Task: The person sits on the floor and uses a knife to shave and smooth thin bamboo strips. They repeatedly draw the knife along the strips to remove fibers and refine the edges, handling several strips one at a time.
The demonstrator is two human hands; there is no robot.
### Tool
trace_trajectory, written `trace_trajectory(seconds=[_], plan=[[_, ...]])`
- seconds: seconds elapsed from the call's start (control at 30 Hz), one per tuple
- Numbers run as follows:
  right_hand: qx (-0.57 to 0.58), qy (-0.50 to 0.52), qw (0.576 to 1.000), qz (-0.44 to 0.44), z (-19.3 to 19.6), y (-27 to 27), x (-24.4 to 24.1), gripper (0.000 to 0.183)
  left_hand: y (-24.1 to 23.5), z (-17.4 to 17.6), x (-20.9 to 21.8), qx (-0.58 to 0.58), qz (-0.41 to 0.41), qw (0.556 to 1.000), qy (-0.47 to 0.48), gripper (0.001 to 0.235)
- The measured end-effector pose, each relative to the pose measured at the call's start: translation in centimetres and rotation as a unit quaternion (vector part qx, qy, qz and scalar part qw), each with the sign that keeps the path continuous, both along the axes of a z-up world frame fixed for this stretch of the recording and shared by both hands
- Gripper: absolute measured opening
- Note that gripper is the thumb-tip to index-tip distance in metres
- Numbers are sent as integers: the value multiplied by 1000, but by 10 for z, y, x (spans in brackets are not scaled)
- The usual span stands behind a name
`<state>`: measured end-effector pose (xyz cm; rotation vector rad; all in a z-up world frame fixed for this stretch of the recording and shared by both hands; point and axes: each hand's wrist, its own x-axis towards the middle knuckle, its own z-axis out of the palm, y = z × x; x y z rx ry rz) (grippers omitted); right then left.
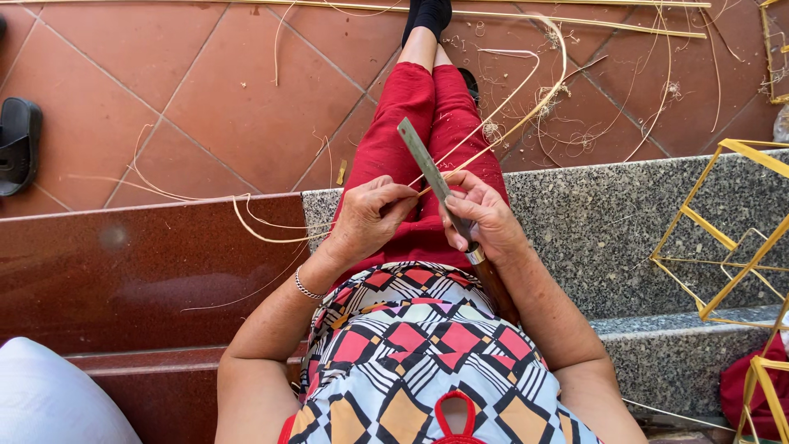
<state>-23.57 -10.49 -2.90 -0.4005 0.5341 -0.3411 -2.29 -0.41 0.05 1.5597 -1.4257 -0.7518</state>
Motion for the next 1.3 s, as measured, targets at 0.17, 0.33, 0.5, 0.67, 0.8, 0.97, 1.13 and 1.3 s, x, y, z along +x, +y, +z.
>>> trace_trajectory(seconds=[0.17,0.33,0.5,0.67,0.8,0.97,1.13,1.3], plan=[[33,-62,997,-25,-13,-8,-7,32,6,5,8,-37,-6,997,-66,12],[45,-100,993,-53,-20,-17,-15,38,15,11,15,-55,-8,991,-120,13],[44,-114,990,-67,-25,-22,-17,41,21,16,21,-30,-14,994,-102,13],[40,-110,989,-88,-26,-28,-25,39,29,23,27,-24,-14,995,-92,15],[21,-96,991,-95,-25,-33,-30,40,31,25,31,-24,-16,996,-79,18],[17,-101,988,-112,-27,-37,-36,41,35,26,37,-7,-13,998,-57,17],[19,-133,982,-134,-31,-45,-46,41,41,31,46,25,-7,999,-33,16],[9,-121,980,-155,-28,-56,-55,44,44,26,52,33,-1,999,-8,13]])
